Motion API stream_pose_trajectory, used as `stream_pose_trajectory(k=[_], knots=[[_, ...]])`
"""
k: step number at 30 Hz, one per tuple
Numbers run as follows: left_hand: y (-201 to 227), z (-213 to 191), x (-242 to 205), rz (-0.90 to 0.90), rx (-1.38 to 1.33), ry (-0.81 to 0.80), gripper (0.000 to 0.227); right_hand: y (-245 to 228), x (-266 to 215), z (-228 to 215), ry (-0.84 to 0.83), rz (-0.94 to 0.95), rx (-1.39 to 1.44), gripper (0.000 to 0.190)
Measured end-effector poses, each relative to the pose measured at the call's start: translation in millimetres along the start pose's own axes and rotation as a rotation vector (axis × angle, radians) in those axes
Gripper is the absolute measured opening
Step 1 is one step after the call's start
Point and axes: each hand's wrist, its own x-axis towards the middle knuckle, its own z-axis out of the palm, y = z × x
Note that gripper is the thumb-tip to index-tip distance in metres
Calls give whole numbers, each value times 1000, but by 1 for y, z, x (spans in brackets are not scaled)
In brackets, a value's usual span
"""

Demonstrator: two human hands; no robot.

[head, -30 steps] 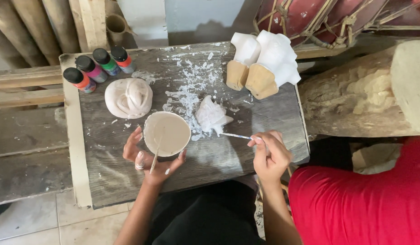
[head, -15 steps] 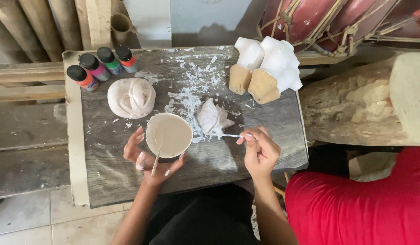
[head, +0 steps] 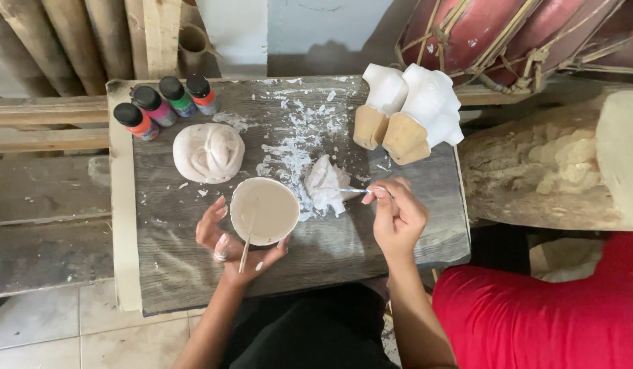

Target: Applying white paste to a small object and stirring liquid in a cup

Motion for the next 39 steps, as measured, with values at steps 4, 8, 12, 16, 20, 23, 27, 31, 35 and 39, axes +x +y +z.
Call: stream_pose_trajectory(k=[4,8,12,16,20,23,27,31,35,39], knots=[[-1,1,-1,0,-20,-5,118,10,1,-4,14,15,18,22],[0,0,0,-15,-47,-3,116,8,6,-9,-24,47,2,21],[3,-2,5,-30,-56,-39,115,8,3,-13,-6,73,4,22],[5,-4,15,-32,-67,-91,117,2,7,-13,-28,101,10,21],[3,-4,12,-62,38,-135,125,6,5,-15,-8,110,60,20],[17,-7,29,-100,73,-158,122,-1,8,-17,84,117,129,27],[7,-7,15,-66,55,-126,125,-18,17,5,34,66,321,26],[4,-11,9,-10,15,-146,118,-41,28,38,-360,-173,150,12],[6,-12,12,-2,-10,-216,117,-40,17,53,-706,-244,-96,15],[0,-12,3,-13,7,-210,120,-53,21,52,-697,-215,-63,13]])
